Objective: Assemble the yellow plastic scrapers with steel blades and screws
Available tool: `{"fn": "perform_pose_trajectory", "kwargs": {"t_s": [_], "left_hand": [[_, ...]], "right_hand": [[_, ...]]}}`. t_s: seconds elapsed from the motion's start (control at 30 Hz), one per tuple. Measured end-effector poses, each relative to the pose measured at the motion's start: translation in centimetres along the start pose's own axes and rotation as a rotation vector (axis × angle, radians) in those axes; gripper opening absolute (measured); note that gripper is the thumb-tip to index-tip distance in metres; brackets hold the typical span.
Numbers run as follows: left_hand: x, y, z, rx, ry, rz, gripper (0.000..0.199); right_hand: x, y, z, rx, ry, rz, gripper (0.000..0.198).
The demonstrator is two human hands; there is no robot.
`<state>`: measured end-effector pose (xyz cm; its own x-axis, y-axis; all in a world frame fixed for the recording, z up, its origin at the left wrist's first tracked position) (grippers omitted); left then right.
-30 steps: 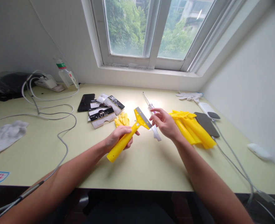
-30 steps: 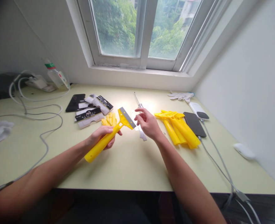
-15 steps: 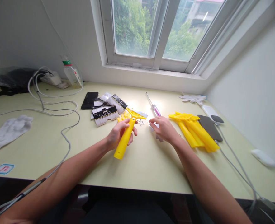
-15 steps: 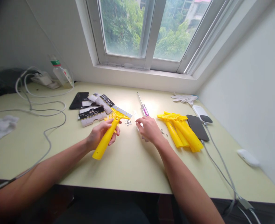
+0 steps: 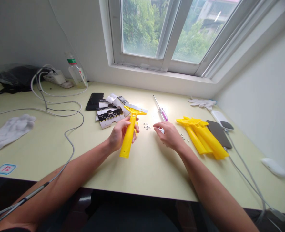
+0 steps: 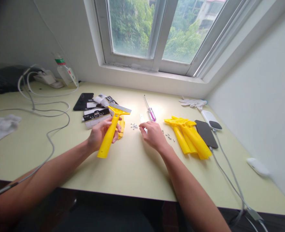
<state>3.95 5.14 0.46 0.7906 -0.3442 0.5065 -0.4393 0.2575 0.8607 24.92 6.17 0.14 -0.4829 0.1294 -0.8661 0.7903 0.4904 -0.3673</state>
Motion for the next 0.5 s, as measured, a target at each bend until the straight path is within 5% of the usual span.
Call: {"fn": "perform_pose_trajectory", "kwargs": {"t_s": [0.17, 0.37, 0.5], "left_hand": [[-0.6, 0.9, -0.1, 0.064, 0.132, 0.016, 0.032], [-0.8, 1.0, -0.2, 0.108, 0.199, 0.026, 0.031], [-0.8, 1.2, -0.2, 0.109, 0.205, 0.022, 0.031]], "right_hand": [[0.7, -0.7, 0.0, -0.017, -0.008, 0.003, 0.018], [4.1, -5.9, -0.2, -0.26, -0.026, 0.052, 0.027], [5.1, -7.0, 0.2, -0.285, -0.07, 0.157, 0.017]]}}
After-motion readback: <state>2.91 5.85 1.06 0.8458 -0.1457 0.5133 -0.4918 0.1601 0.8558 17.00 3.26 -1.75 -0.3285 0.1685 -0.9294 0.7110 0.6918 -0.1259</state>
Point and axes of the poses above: each hand's wrist, its own z-axis away from the middle knuckle, its own x-axis out of the palm, y = z × x, the point moved 4 cm from there along -z, towards the middle knuckle, and after that the axes turned 3 degrees about -x, right-handed, at the moved point
